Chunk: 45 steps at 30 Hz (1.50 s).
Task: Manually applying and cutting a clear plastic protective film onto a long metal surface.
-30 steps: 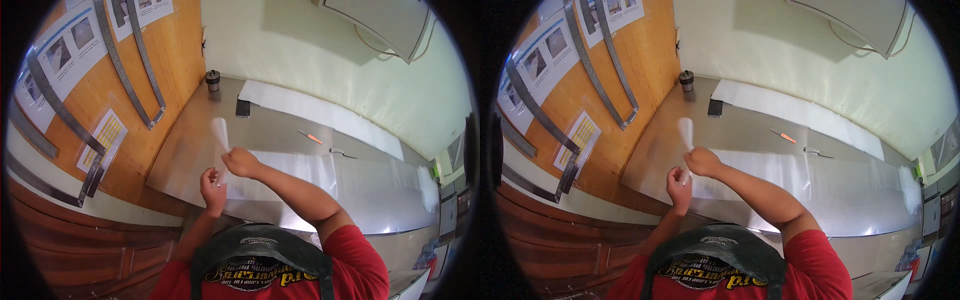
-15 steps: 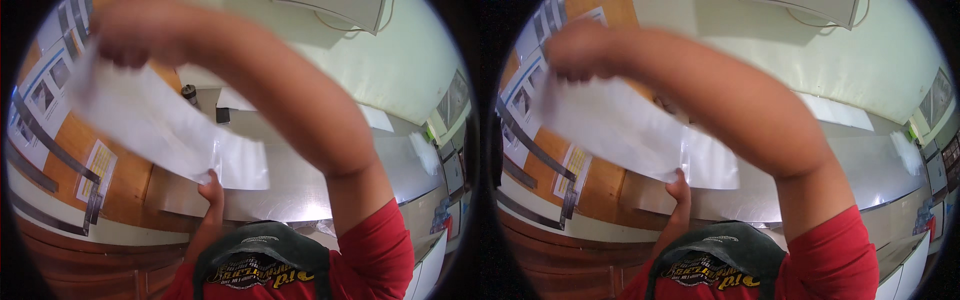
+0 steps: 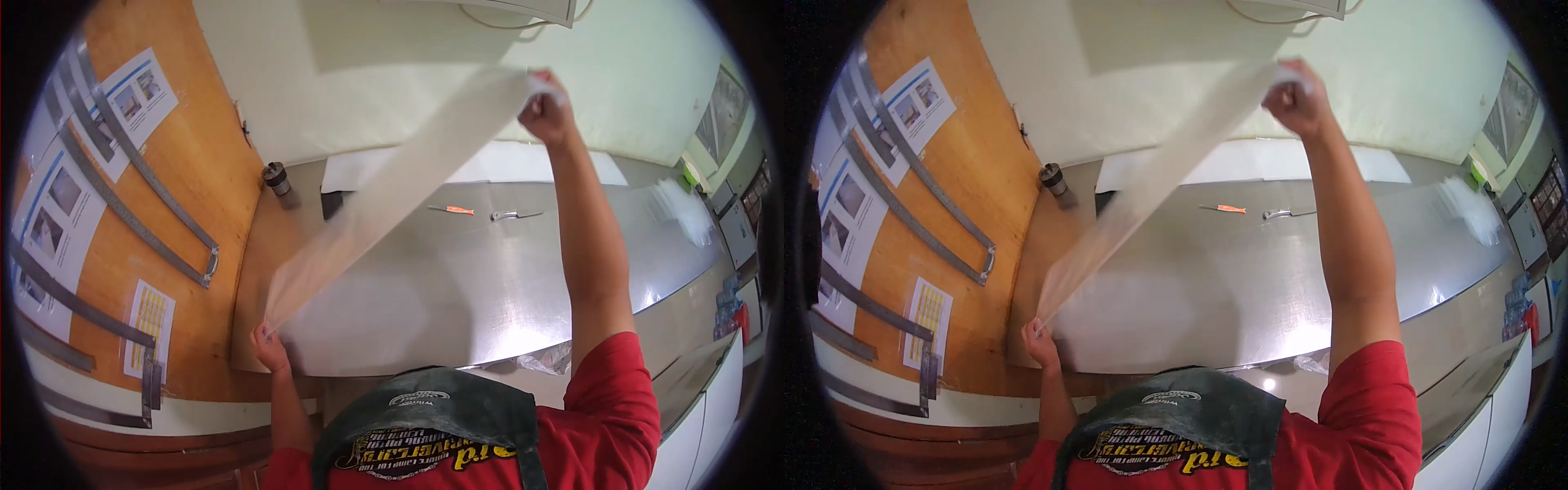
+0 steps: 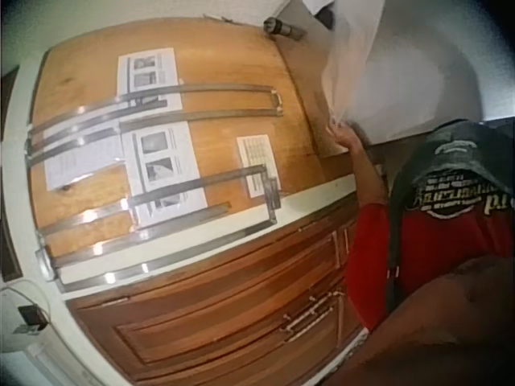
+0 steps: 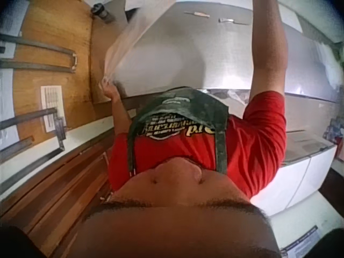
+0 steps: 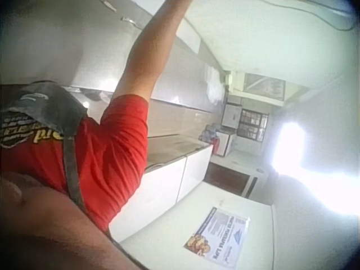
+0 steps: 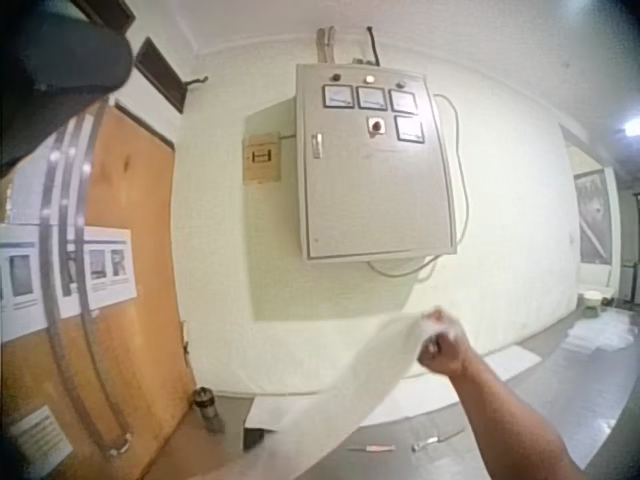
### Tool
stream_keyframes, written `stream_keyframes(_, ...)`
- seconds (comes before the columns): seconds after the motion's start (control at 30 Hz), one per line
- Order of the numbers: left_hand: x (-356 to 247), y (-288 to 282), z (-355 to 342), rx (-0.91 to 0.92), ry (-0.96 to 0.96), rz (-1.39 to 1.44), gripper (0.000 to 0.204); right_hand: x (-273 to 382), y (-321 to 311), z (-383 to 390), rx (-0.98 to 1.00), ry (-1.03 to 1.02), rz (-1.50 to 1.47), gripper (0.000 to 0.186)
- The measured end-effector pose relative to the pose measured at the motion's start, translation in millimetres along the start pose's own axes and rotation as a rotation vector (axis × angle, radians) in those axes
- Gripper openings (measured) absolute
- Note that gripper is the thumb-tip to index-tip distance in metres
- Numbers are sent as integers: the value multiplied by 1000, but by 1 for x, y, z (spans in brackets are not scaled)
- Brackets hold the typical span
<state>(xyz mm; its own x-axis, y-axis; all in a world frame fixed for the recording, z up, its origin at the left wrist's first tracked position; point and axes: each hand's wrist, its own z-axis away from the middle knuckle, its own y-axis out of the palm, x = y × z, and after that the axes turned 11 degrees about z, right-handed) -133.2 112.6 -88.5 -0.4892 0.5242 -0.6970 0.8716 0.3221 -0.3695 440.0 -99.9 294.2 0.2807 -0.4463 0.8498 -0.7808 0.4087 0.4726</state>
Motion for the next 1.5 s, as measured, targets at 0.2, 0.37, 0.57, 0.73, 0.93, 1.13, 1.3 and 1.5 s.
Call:
stream_keyframes(0.2,42,-29,1,222,198,-182,26,-95,-126,35,4,272,43,34)
stream_keyframes(0.37,17,-38,-7,321,177,-339,16,-133,-215,93,23,316,258,16)
stream_keyframes(0.57,41,-53,-10,299,247,-389,11,-209,-263,161,-42,841,1009,27)
stream_keyframes(0.73,42,-48,-4,230,81,-327,13,-225,-257,180,-11,948,1266,34)
stream_keyframes(0.93,48,-42,4,57,-200,-206,19,-248,-242,192,-157,753,1834,34)
stream_keyframes(1.13,68,-56,-3,50,-492,129,25,-242,-192,205,-457,644,1764,38)
stream_keyframes(1.3,88,-70,-7,80,-633,365,27,-254,-194,205,-504,666,1865,38)
stream_keyframes(1.5,74,-91,-21,395,-735,604,27,-258,-196,214,-547,531,1884,32)
